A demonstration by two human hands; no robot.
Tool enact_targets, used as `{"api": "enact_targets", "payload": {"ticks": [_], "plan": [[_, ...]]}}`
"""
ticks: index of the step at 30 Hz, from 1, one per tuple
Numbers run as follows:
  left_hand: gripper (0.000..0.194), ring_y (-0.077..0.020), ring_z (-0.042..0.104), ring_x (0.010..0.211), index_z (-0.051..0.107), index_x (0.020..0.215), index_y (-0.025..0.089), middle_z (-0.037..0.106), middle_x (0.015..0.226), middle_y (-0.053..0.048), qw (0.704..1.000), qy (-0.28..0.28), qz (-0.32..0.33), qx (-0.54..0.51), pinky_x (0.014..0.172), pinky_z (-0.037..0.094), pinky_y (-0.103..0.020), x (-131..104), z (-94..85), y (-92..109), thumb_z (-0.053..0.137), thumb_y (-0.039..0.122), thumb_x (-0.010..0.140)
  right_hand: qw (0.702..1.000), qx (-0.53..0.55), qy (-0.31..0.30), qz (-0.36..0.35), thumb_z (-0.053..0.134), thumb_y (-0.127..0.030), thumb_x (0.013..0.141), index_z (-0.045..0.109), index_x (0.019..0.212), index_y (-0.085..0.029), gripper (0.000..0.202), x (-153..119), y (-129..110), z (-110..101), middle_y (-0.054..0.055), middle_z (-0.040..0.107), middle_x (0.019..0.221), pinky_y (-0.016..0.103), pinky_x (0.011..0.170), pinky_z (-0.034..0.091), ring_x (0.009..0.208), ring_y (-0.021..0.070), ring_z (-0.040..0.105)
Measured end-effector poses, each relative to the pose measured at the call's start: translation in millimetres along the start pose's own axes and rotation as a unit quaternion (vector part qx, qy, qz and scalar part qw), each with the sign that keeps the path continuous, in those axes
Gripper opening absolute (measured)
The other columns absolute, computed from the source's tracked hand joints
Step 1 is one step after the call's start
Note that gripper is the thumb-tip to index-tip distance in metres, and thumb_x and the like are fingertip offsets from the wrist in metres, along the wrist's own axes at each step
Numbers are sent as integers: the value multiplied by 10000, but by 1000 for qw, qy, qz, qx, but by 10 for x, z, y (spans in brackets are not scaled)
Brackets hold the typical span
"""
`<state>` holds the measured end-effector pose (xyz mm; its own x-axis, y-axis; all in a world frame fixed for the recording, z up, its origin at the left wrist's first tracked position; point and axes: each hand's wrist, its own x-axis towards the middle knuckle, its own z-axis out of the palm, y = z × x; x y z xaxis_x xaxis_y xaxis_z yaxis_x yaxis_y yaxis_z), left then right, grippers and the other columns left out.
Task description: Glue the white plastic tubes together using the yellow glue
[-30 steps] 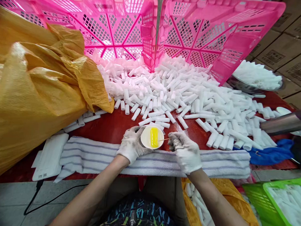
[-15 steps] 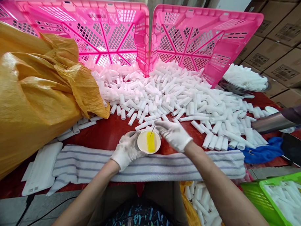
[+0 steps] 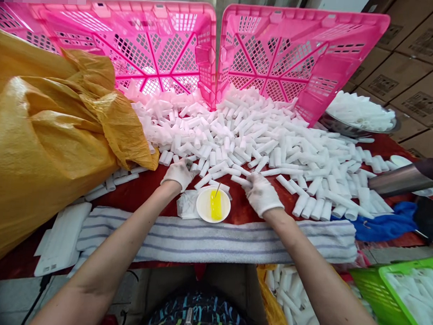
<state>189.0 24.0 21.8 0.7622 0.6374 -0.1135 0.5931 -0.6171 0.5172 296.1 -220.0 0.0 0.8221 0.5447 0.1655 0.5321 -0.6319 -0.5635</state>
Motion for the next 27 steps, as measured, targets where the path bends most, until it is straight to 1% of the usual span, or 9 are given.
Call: {"api": "enact_targets", "payload": {"ticks": [4,8,11,14,16,18,21,24,27], "plan": [[377,-178,645,903,592,1207,202,689,1059,-81,998,-19,20,-61,792,483,-254,-123,-20,-153,504,391,892,982,169,8,89,580,-412,796,603,1007,-171,321,-278,51,-227,63,650,820,316,647,509,689,184,600],[372,-201,592,1008,599,1228,200,609,1175,-106,993,84,63,50,889,442,-294,88,-231,-420,383,207,926,923,326,46,198,584,-458,808,622,1113,-179,415,-534,-67,-326,19,594,712,249,491,429,553,126,507],[340,-272,535,1067,638,1179,209,557,1213,-124,981,94,82,149,902,423,-369,295,-334,-519,489,223,874,876,423,-12,231,551,-506,835,641,1097,-172,434,-666,-219,-308,-13,517,618,216,413,325,477,90,420],[277,-281,528,1021,674,1079,198,571,1143,-130,978,62,81,180,865,422,-384,282,-305,-488,537,256,846,851,465,-98,223,541,-544,839,640,1117,-139,500,-702,-390,-207,-33,469,568,202,390,252,435,63,347],[231,-255,536,994,682,1016,207,593,1071,-116,978,46,88,185,859,420,-361,147,-246,-450,526,233,847,853,457,-127,220,553,-563,829,630,1148,-127,545,-673,-469,-110,-28,501,576,199,384,256,427,60,355],[217,-243,552,966,680,973,216,611,996,-109,978,40,92,182,852,423,-352,-33,-190,-437,497,202,855,870,427,-137,205,588,-571,805,640,1138,-127,558,-629,-488,-7,3,585,632,213,402,345,460,85,452],[239,-245,587,893,659,985,201,632,957,-118,981,45,70,175,817,445,-363,-289,-155,-469,451,177,870,916,371,-98,117,662,-518,776,683,1065,-168,455,-600,-405,132,76,707,926,319,701,556,781,190,660],[296,-259,597,948,608,1128,208,656,1039,-102,989,77,34,120,850,463,-361,-472,-191,-518,527,209,843,936,349,-40,-7,703,-427,773,696,1047,-213,348,-642,-292,206,73,666,1170,393,998,485,1084,239,621],[399,-286,563,1059,597,1194,193,643,1124,-106,991,103,39,70,933,448,-381,-578,-262,-559,611,251,800,947,317,-54,-1,665,-401,816,662,1143,-221,373,-706,-254,202,61,655,1202,406,997,497,1079,237,628]]}}
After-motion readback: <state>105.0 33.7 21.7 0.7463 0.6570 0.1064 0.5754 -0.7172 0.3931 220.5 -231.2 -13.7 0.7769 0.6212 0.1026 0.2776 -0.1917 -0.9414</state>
